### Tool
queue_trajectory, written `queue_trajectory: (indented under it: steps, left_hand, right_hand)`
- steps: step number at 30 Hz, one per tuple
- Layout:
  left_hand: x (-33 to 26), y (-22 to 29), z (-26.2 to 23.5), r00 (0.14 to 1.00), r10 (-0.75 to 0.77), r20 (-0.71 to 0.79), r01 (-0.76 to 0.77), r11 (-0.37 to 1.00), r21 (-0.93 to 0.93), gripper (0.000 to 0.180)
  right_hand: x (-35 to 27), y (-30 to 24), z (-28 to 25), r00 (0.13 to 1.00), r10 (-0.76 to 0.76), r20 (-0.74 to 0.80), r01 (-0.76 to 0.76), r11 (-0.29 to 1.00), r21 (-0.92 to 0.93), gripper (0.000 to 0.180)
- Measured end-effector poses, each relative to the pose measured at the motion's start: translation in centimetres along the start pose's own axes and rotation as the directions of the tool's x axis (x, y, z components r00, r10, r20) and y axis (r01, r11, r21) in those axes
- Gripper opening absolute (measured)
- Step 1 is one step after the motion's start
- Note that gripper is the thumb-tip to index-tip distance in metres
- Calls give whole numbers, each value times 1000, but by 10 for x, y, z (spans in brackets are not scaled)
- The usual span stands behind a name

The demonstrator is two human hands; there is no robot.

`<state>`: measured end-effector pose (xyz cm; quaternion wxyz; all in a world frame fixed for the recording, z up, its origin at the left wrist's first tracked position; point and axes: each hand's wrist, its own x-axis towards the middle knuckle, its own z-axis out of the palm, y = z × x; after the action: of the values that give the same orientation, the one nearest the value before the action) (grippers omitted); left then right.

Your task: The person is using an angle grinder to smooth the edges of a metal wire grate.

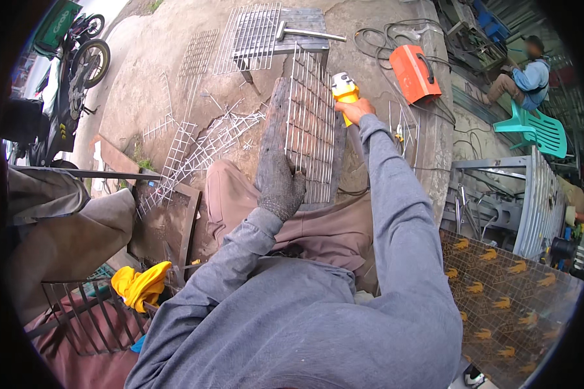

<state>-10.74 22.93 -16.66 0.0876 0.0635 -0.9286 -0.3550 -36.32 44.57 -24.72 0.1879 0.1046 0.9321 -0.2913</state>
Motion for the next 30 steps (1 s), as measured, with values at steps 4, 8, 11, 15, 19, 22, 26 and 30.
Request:
queue_trajectory:
  steps: [4, 8, 11, 15, 19, 22, 26, 30]
  left_hand:
    - [3, 6, -2, 1000, 18, -6, -18, 999, 47, 25]
    - [10, 21, -15, 988, -106, 115, 93, 989, 114, 29]
    - [10, 19, -15, 993, -68, 101, 58, 993, 104, 30]
    - [11, 24, -20, 996, -43, 74, 38, 996, 76, 31]
    - [14, 45, -29, 985, -122, 122, 112, 990, 85, 29]
    - [13, 34, -28, 989, -119, 90, 104, 983, 152, 28]
    - [14, 42, -24, 988, -123, 93, 111, 987, 119, 28]
    - [7, 21, -2, 995, -18, -97, 30, 992, 119, 28]
  right_hand:
    - [-23, 3, -9, 996, 66, 53, -68, 997, 34, 63]
    - [-53, -2, -19, 990, 72, 125, -68, 997, -35, 73]
    - [-71, -3, -9, 997, 32, 73, -29, 999, -32, 68]
    - [-81, 12, -9, 995, 63, 81, -61, 998, -33, 67]
    - [-89, 42, 2, 999, 3, 49, -3, 1000, -6, 61]
    - [-110, 38, 13, 994, -97, 56, 97, 995, -3, 55]
    - [-117, 66, 5, 994, -21, 104, 8, 993, 121, 52]
    - [-129, 31, -5, 969, 52, 241, -118, 957, 265, 47]
